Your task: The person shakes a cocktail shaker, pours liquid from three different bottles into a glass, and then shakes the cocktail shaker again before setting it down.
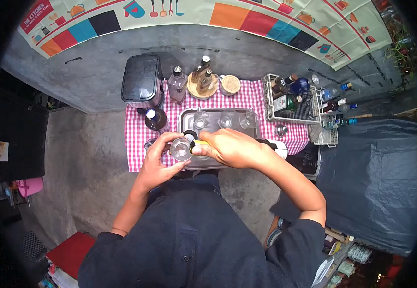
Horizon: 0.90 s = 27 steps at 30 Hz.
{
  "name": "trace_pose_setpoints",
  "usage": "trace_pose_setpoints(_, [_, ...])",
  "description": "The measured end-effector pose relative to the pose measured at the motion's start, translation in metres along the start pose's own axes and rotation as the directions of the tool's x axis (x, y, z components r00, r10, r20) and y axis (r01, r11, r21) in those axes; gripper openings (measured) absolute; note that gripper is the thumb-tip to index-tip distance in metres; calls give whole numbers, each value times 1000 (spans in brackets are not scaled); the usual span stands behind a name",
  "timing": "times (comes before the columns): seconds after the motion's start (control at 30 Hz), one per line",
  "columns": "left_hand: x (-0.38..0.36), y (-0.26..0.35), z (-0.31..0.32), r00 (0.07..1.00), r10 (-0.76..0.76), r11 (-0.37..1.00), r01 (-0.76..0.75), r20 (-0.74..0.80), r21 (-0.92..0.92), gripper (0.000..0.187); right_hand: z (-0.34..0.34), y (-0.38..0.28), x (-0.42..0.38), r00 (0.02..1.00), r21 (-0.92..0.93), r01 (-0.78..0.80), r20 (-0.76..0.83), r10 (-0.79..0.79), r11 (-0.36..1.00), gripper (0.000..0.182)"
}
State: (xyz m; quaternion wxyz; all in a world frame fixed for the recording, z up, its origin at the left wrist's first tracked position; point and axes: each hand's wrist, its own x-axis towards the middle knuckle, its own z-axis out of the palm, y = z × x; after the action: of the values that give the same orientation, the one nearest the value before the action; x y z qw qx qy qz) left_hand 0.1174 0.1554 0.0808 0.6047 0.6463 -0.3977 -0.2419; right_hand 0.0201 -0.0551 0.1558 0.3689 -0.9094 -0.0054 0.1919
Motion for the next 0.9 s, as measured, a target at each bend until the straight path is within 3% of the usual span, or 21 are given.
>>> trace_pose_setpoints(0.33, [-12, -4, -13, 996, 85, 996, -86, 35, 32, 56, 12, -22, 3, 997, -124, -68, 13, 70, 990, 67])
trace_pose_setpoints(0.9, [-25, -18, -10, 996, 89, 995, -88, -1, 45, 58, 19, -33, 12, 992, -268, -105, 37, 119, 958, 68])
